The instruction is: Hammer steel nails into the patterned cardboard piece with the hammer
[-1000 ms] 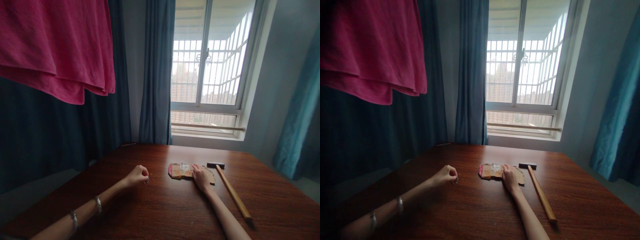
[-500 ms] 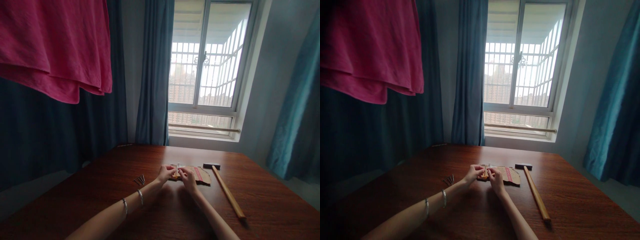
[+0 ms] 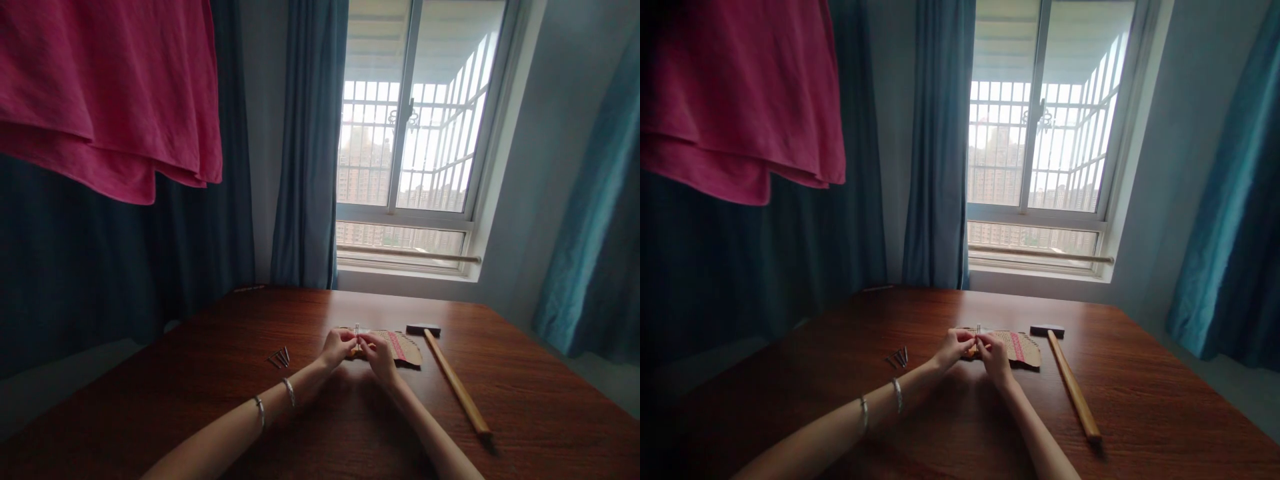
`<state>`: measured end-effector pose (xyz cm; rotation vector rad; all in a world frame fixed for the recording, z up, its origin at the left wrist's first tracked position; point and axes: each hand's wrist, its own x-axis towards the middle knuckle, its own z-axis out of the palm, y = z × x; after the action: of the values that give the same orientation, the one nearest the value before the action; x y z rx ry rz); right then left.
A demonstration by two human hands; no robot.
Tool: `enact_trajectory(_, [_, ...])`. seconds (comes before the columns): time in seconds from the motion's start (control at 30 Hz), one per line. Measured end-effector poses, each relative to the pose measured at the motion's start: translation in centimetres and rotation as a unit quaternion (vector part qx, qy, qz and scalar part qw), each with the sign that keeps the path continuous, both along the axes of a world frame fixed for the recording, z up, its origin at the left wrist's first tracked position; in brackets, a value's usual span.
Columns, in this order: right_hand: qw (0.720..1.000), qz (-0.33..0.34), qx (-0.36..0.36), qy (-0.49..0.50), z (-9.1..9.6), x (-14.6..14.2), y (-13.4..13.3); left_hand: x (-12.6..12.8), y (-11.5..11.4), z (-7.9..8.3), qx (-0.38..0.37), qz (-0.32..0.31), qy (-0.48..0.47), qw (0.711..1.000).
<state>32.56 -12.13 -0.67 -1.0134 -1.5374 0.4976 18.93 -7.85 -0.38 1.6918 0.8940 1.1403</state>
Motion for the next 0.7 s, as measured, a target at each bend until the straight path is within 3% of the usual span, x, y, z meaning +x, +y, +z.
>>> enact_trajectory(0.23, [0.998, 0.037, -0.033, 0.027, 0.1, 0.8, 0.6, -1.1, 0.0, 0.1, 0.084, 0.024, 0.059, 0.994])
enact_trajectory(0.57, [0.978, 0.058, -0.140, 0.144, 0.5, 1.4, 0.6, -1.2, 0.9, 0.9, 0.041, 0.000, 0.037, 0.998])
enact_trajectory(0.7, [0.982, -0.007, -0.122, 0.144, 1.0, 2.7, 2.0, -0.7, 2.3, 1.2, 0.013, 0.038, -0.025, 0.999])
